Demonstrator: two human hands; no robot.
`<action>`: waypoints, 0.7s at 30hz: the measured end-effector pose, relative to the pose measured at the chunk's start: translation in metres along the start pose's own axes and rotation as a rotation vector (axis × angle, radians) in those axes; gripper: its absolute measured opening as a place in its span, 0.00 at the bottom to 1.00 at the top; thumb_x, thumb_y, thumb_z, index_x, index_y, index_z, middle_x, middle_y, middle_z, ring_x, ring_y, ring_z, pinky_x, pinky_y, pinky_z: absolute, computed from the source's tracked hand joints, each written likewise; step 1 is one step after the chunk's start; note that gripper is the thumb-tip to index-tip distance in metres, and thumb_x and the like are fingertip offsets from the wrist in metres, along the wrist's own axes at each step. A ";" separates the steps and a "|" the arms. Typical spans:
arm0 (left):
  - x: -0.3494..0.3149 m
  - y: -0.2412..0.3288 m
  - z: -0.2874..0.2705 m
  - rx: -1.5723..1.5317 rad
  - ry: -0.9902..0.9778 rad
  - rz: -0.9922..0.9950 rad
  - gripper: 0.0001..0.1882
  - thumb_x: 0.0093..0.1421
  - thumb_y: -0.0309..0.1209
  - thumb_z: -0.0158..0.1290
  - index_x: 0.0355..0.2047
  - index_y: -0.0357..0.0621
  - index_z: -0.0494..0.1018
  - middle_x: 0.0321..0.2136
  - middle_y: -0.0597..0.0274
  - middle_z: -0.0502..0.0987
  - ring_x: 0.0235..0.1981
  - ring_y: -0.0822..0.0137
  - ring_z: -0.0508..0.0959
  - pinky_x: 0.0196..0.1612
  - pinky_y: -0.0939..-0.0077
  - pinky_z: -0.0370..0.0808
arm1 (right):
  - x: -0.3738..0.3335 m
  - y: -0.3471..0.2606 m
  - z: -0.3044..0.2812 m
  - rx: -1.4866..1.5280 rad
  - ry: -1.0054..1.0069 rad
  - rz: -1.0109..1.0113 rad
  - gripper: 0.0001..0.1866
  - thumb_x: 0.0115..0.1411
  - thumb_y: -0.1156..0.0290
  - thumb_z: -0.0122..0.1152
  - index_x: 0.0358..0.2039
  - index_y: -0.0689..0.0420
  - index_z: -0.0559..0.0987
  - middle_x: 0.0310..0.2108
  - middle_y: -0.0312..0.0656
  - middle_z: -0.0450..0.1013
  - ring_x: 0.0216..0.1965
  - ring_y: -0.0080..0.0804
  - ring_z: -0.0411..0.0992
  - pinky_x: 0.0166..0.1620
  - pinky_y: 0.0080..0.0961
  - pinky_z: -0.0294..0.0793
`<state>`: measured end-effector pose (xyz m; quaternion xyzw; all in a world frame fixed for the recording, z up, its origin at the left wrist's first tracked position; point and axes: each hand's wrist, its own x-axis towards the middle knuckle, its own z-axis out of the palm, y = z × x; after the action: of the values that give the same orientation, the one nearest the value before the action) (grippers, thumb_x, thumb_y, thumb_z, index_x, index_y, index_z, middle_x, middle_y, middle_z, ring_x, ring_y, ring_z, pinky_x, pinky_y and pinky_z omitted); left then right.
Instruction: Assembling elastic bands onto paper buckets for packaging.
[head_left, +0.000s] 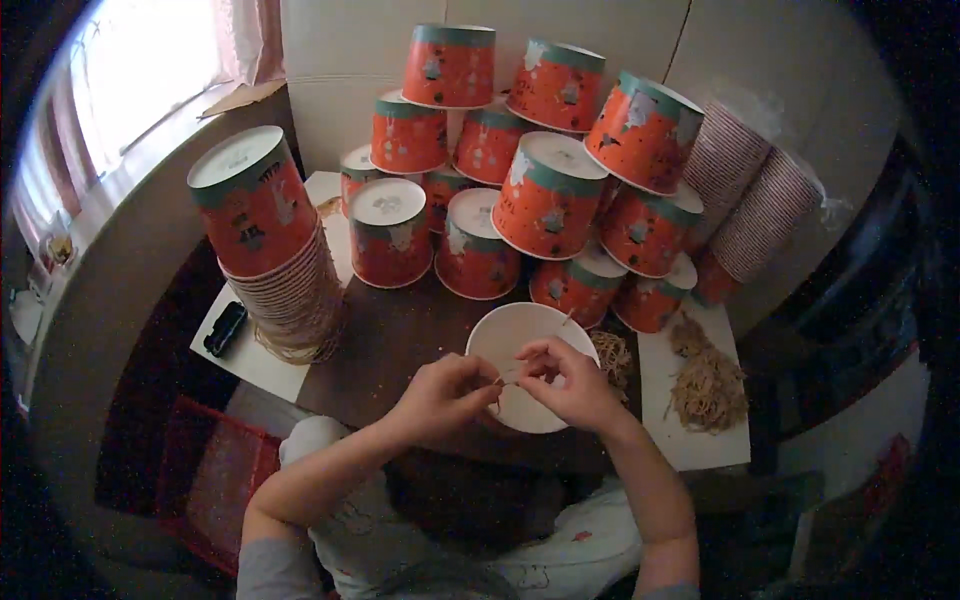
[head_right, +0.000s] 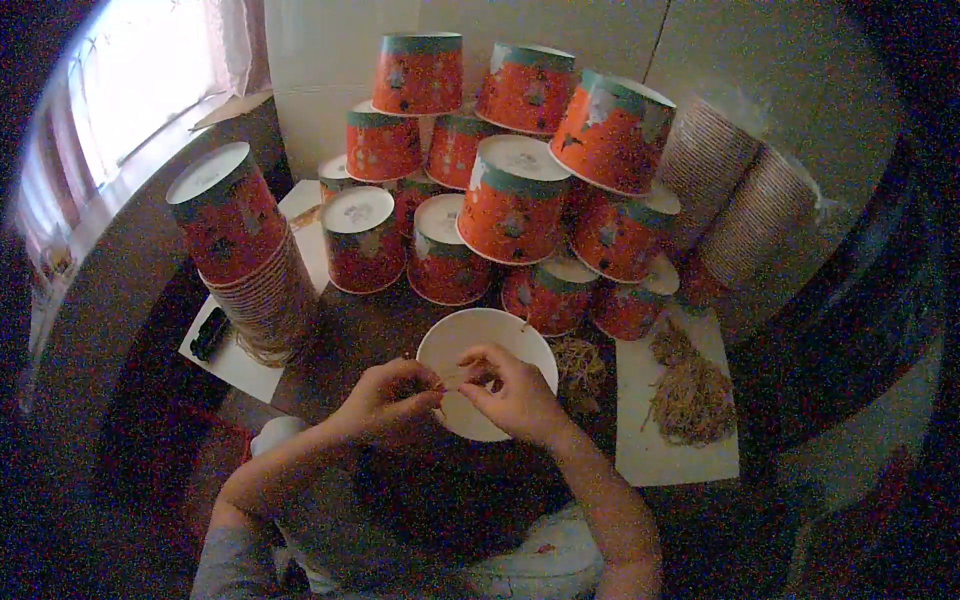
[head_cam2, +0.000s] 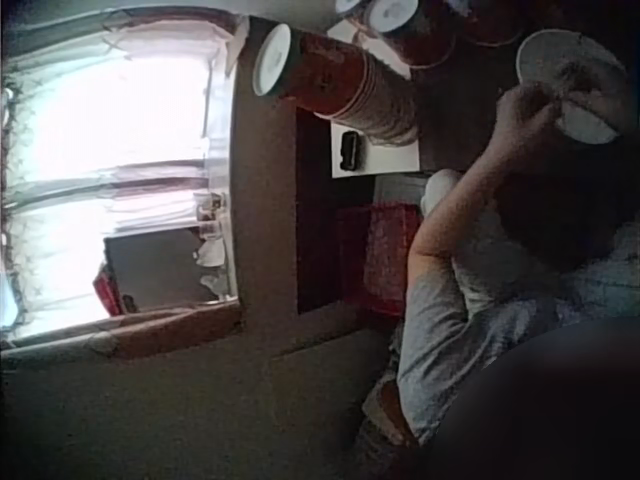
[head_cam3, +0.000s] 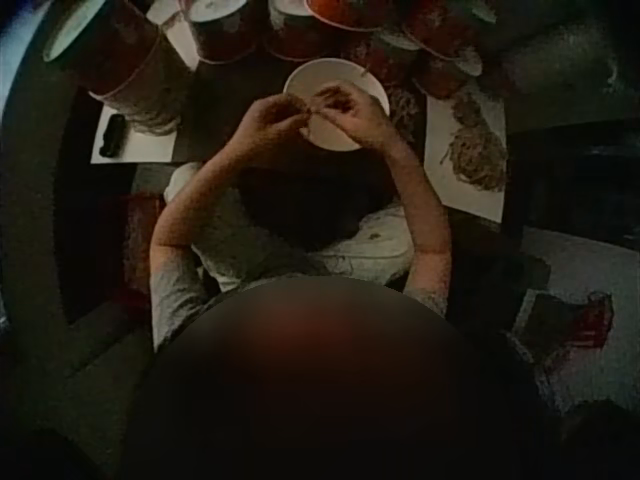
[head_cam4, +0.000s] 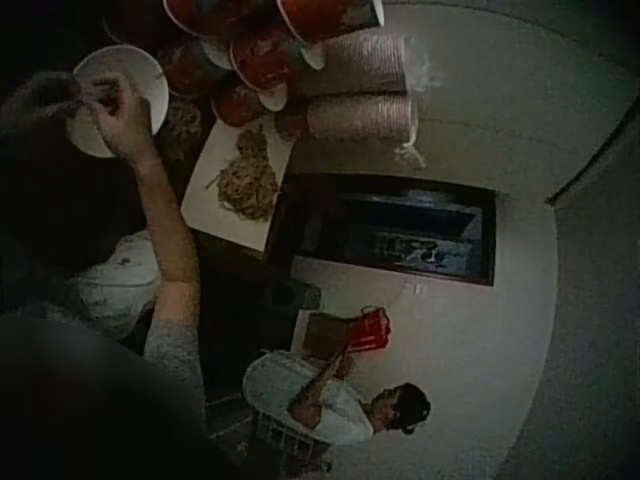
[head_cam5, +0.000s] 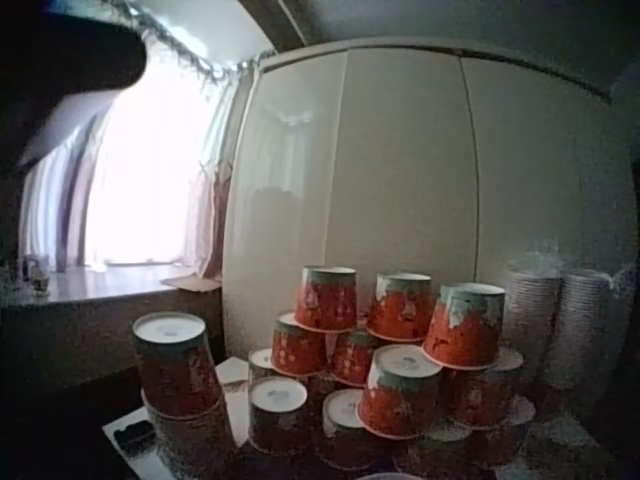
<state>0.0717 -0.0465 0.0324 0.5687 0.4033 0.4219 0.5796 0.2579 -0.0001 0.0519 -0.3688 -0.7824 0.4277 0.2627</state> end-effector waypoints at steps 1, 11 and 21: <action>-0.001 0.000 -0.002 0.188 0.044 0.069 0.08 0.53 0.29 0.50 0.31 0.37 0.68 0.27 0.64 0.73 0.30 0.75 0.71 0.35 0.80 0.68 | -0.001 -0.002 0.000 -0.040 0.052 -0.006 0.14 0.47 0.72 0.56 0.37 0.55 0.68 0.27 0.40 0.71 0.31 0.28 0.71 0.34 0.23 0.69; -0.004 0.003 -0.006 -0.065 0.007 -0.132 0.07 0.52 0.26 0.49 0.29 0.36 0.65 0.24 0.61 0.72 0.27 0.74 0.72 0.31 0.80 0.70 | -0.025 -0.023 0.019 -0.225 0.073 -0.182 0.10 0.43 0.75 0.57 0.28 0.56 0.68 0.24 0.37 0.68 0.27 0.25 0.67 0.33 0.20 0.64; -0.005 -0.015 -0.012 0.151 0.008 0.057 0.06 0.47 0.26 0.52 0.25 0.38 0.68 0.21 0.66 0.72 0.24 0.78 0.71 0.29 0.82 0.69 | -0.026 -0.013 0.034 -0.493 0.164 -0.362 0.12 0.41 0.72 0.62 0.27 0.56 0.70 0.23 0.38 0.68 0.26 0.33 0.68 0.28 0.26 0.65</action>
<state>0.0591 -0.0475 0.0173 0.6204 0.4197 0.4090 0.5213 0.2439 -0.0419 0.0442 -0.3093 -0.8916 0.1402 0.2995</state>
